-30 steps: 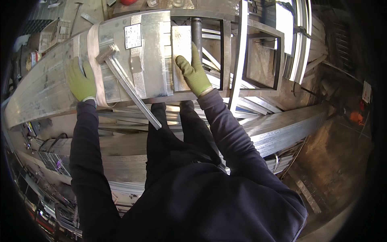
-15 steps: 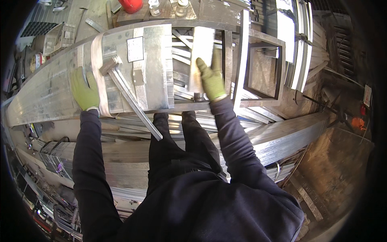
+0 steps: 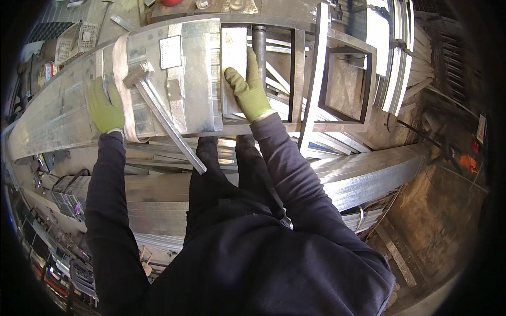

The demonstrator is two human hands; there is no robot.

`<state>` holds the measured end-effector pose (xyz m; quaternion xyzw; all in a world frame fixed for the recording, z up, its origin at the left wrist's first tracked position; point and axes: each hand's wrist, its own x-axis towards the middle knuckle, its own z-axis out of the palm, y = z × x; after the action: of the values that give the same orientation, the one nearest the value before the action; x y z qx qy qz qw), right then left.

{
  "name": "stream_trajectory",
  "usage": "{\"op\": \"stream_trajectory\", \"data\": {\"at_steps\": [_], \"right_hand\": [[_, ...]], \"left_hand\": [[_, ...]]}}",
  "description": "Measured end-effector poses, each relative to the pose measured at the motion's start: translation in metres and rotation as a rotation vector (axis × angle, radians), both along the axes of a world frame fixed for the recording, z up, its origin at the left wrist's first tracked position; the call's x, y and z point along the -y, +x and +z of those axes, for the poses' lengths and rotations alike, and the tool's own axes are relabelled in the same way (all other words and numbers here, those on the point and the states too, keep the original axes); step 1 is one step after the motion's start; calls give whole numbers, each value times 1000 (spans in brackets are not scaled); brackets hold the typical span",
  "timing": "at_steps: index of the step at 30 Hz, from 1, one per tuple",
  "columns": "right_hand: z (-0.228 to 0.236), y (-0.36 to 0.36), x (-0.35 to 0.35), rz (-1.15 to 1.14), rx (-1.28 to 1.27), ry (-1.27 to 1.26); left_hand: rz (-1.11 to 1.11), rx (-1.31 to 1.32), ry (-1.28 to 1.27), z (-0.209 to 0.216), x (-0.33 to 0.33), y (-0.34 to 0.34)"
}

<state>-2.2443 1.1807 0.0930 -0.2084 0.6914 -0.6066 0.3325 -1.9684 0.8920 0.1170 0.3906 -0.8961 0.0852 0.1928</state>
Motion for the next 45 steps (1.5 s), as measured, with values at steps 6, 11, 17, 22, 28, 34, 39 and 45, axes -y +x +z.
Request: {"op": "stream_trajectory", "data": {"at_steps": [6,11,17,22,28,34,39,45], "right_hand": [[57,-42,-15,-97,71,305],[28,1,-20,44,-237,259],[0,35,-18,-21,-136,2],[10,24,-21,-12,61,-4],[-3,36,-23,3,-10,39],[32,-9,-21,2,-94,249],[42,-38,-10,-335,119,77],[3,2,13,-21,18,39]], "left_hand": [[-35,-33,8,-1,3,1],[-16,-13,8,-3,4,2],[2,-18,30,-1,2,1],[-16,-24,-21,-6,6,2],[1,-20,6,-7,5,4],[-49,-29,-8,3,6,-3],[-4,-23,35,4,-1,-3],[-10,20,-21,1,-1,-1]]}}
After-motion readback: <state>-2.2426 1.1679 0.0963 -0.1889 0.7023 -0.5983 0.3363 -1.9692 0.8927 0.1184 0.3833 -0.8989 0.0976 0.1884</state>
